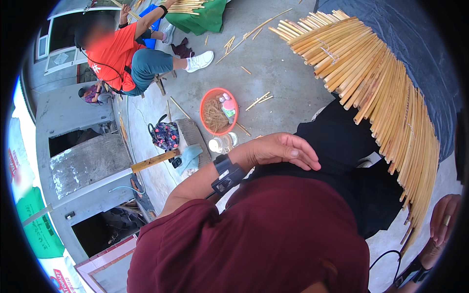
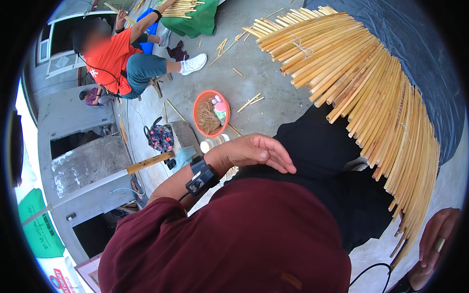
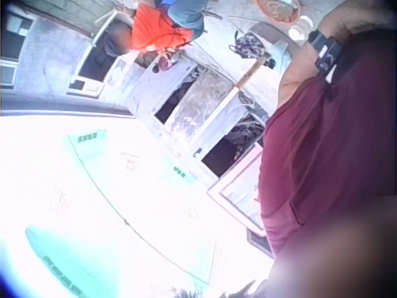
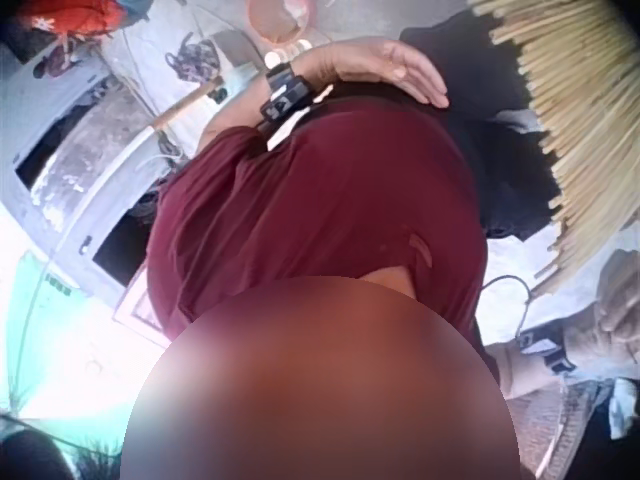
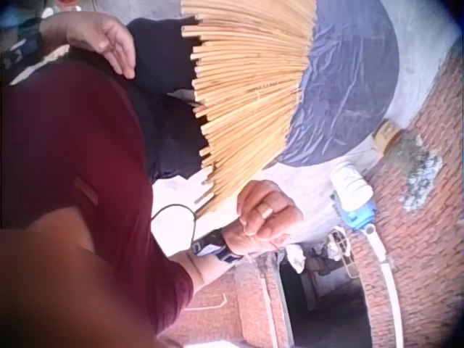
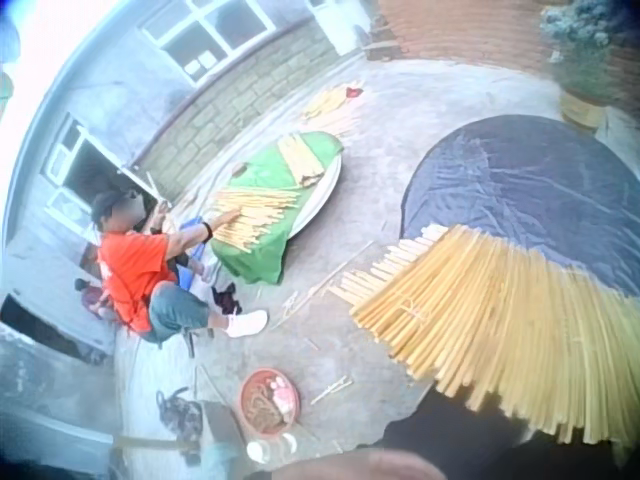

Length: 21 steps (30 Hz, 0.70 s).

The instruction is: The person prepares a bundle of bamboo strips by arranging them on their lap, then uses a ball of thread and scissors to cut and tie the strips together. They repeatedly wrap and knot the thread around the bundle to secure it.

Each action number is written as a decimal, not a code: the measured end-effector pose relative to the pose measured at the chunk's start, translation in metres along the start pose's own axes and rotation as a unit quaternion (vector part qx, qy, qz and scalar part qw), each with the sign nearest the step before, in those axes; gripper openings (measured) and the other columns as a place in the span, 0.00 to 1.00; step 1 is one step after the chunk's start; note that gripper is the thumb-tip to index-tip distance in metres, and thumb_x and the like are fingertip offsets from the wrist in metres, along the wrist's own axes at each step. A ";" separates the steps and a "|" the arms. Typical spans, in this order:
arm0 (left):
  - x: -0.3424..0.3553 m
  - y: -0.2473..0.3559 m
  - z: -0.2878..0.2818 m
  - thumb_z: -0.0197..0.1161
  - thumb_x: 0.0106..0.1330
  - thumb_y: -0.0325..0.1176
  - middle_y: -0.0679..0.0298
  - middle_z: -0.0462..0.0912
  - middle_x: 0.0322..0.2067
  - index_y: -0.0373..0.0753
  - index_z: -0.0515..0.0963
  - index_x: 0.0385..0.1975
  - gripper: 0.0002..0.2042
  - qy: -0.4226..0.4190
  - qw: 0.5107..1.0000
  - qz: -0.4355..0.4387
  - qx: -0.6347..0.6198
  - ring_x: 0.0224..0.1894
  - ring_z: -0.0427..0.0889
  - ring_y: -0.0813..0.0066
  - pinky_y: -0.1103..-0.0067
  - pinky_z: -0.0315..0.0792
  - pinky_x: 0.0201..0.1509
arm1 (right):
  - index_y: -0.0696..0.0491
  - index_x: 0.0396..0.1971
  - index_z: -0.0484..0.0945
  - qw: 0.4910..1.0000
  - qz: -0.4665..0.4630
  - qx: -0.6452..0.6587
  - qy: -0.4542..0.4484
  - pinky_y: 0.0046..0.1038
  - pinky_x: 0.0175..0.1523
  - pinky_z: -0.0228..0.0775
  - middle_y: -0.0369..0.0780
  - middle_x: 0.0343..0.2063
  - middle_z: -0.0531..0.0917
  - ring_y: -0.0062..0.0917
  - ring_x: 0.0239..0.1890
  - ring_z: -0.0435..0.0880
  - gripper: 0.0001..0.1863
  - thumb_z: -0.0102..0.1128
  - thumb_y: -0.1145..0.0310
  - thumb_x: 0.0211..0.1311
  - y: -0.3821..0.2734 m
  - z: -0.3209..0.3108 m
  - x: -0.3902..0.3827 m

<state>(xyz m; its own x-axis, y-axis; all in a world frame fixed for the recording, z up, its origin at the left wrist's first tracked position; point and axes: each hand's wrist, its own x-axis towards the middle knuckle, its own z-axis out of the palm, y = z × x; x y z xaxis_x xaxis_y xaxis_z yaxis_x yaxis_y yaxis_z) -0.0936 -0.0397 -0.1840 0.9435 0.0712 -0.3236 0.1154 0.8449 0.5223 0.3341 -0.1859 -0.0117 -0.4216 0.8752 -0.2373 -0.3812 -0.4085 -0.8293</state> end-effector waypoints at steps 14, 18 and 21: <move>-0.248 -0.209 -0.247 0.63 0.63 0.36 0.63 0.74 0.55 0.46 0.78 0.48 0.14 0.604 0.765 -0.179 0.138 0.56 0.74 0.64 0.67 0.76 0.52 | 0.55 0.24 0.70 0.962 0.001 0.070 0.265 0.18 0.29 0.66 0.40 0.24 0.76 0.21 0.25 0.74 0.11 0.62 0.66 0.49 0.244 0.099 -0.004; -0.206 -0.189 -0.308 0.68 0.56 0.43 0.50 0.70 0.57 0.44 0.75 0.55 0.26 0.583 0.612 -0.161 0.509 0.64 0.65 0.51 0.69 0.60 0.67 | 0.55 0.26 0.67 0.931 -0.128 0.142 0.309 0.17 0.26 0.64 0.41 0.24 0.74 0.21 0.25 0.72 0.12 0.60 0.65 0.54 0.277 0.097 0.000; -0.172 -0.168 -0.337 0.66 0.58 0.44 0.48 0.69 0.59 0.44 0.75 0.55 0.25 0.612 0.543 -0.167 0.551 0.66 0.64 0.54 0.65 0.52 0.71 | 0.55 0.28 0.67 0.925 -0.134 0.161 0.318 0.19 0.29 0.67 0.42 0.27 0.74 0.23 0.26 0.72 0.11 0.60 0.67 0.56 0.281 0.098 0.001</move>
<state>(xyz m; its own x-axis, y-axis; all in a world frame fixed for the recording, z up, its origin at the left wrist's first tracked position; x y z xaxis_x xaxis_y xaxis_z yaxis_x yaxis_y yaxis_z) -0.3795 -0.0155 -0.4822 -0.0214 0.8795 -0.4755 0.9677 0.1376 0.2110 0.1458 -0.3250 -0.1955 0.2535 0.8897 -0.3796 -0.6708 -0.1211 -0.7317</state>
